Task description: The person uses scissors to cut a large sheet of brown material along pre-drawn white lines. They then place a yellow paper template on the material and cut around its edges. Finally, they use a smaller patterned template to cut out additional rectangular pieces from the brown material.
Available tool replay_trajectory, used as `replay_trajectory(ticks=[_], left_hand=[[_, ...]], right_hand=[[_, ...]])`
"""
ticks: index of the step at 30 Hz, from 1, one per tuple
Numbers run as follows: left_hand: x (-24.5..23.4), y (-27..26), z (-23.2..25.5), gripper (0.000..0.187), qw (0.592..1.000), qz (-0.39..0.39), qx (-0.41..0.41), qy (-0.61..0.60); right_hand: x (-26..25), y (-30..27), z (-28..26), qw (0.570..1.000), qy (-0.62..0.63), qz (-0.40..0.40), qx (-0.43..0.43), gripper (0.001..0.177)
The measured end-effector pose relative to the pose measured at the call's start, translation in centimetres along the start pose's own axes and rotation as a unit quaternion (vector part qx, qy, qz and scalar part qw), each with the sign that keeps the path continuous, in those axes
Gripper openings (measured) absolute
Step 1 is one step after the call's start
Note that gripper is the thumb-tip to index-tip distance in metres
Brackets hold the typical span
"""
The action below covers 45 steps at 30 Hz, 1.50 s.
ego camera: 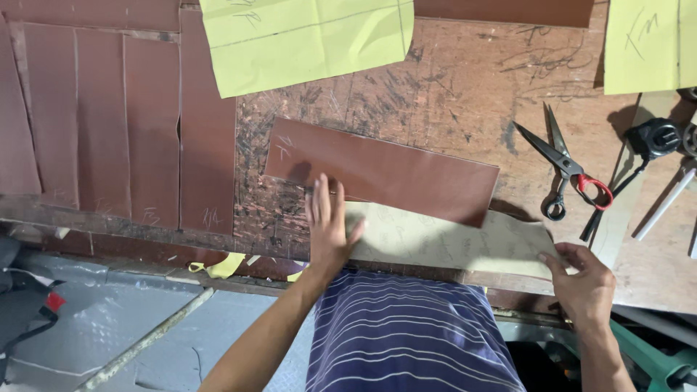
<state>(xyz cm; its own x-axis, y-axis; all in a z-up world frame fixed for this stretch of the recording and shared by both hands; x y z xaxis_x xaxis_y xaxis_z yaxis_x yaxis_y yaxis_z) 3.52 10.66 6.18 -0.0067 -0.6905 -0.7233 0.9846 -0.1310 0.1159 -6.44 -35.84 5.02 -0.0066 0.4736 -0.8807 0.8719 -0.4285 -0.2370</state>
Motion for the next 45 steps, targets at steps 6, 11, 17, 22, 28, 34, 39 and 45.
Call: replay_trajectory(ticks=[6,11,17,22,28,34,39,45], left_hand=[[1.5,-3.8,1.1,0.048,0.999,-0.039,-0.022,-0.024],[0.7,-3.6,1.4,0.027,0.993,-0.084,-0.058,-0.063],[-5.9,0.2,-1.1,0.042,0.953,-0.047,-0.191,-0.232],[-10.6,7.5,-6.6,0.064,0.945,0.064,-0.144,-0.287],[-11.1,9.4,-17.7,0.068,0.964,0.17,-0.2,0.051],[-11.0,8.3,-23.3,0.066,0.967,0.135,-0.157,0.149],[-10.2,4.3,-18.9,0.064,0.984,0.088,-0.101,0.115],[-9.6,-0.9,-12.7,0.056,0.994,-0.05,-0.007,0.094]], right_hand=[[-3.0,-0.4,-2.1,0.998,-0.029,0.059,-0.005,0.037],[-3.3,-0.4,-1.5,0.987,-0.022,-0.15,0.062,0.038],[-4.7,1.3,-4.1,0.97,0.036,-0.174,0.164,0.039],[1.0,4.8,-11.4,0.976,0.188,-0.101,-0.033,0.031],[5.8,5.6,-15.4,0.988,0.029,0.101,-0.117,0.045],[7.6,7.1,-18.5,0.992,0.07,-0.012,-0.106,0.038],[3.0,11.6,-25.1,0.968,0.063,0.036,-0.24,0.03],[-6.6,22.9,-23.4,0.951,0.164,0.127,-0.231,0.018]])
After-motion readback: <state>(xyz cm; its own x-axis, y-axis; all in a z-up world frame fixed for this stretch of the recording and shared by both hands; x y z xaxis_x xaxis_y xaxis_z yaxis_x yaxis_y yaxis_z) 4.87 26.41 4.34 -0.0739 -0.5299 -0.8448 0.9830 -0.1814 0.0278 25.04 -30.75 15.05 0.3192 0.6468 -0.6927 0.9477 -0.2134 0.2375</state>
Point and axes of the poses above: each hand's wrist, its own y-axis towards the middle knuckle, its own x-axis out of the palm, z = x × y, the point moved 8 cm from there along y, towards the middle knuckle, and after that the axes turned 10 degrees about -y, right-handed, at the moved point
